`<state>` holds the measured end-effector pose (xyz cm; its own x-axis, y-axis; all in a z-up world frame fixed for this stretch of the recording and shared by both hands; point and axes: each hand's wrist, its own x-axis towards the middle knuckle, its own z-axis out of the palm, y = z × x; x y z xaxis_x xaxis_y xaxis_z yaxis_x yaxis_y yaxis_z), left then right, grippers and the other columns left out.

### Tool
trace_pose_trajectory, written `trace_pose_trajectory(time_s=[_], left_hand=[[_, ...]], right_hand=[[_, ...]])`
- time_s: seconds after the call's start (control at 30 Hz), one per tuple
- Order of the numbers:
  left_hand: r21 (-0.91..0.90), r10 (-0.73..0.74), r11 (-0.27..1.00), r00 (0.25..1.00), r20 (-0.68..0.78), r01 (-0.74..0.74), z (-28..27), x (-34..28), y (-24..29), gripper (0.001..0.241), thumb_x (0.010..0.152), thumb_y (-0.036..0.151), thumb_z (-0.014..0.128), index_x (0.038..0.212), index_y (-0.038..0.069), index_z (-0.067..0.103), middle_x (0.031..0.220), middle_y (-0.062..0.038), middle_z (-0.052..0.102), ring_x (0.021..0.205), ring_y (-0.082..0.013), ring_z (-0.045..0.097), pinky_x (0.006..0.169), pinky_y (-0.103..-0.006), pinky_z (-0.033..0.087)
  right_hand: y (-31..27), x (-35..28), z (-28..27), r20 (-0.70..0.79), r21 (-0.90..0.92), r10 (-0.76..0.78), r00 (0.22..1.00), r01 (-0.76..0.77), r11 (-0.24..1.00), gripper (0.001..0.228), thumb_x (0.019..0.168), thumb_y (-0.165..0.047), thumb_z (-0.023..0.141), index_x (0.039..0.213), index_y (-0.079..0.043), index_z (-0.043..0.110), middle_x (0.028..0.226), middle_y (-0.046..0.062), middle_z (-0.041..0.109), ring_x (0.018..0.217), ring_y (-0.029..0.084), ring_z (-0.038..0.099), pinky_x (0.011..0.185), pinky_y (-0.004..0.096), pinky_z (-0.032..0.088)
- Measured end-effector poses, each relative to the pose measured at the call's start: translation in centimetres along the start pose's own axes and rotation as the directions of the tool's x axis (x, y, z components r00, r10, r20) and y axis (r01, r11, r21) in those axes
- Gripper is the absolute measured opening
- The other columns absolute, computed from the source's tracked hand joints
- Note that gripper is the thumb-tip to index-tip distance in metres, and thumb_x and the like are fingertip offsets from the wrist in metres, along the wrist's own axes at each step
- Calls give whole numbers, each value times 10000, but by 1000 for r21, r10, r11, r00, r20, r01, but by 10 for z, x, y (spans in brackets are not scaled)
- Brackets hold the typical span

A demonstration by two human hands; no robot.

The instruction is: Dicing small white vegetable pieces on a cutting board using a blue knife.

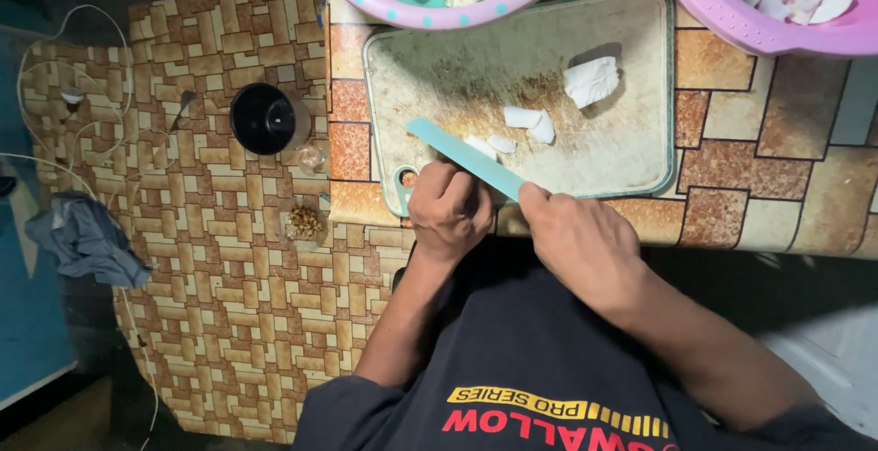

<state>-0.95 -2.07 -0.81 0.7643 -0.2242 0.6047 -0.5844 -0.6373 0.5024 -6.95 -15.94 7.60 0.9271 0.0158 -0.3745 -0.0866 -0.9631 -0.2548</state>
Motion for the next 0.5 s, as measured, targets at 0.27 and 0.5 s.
trace_pose_trajectory(time_s=[0.27,0.5], left_hand=[[-43,23,999,1000,-6,-24,6,-2,-4,162,683,89,587,559,106,483,587,-25,385,511,-217,473,503,-236,447],[-43,80,996,997,-15,-81,0,3,2,164,686,75,589,571,101,474,589,-28,392,526,-221,481,518,-239,450]], right_hand=[[5,14,2,-7,77,-59,998,59,995,149,871,-86,354,857,-48,498,588,161,586,557,399,640,488,494,500],[2,30,14,-25,146,-74,997,77,986,186,869,-60,342,903,-44,524,652,212,625,645,474,639,560,570,492]])
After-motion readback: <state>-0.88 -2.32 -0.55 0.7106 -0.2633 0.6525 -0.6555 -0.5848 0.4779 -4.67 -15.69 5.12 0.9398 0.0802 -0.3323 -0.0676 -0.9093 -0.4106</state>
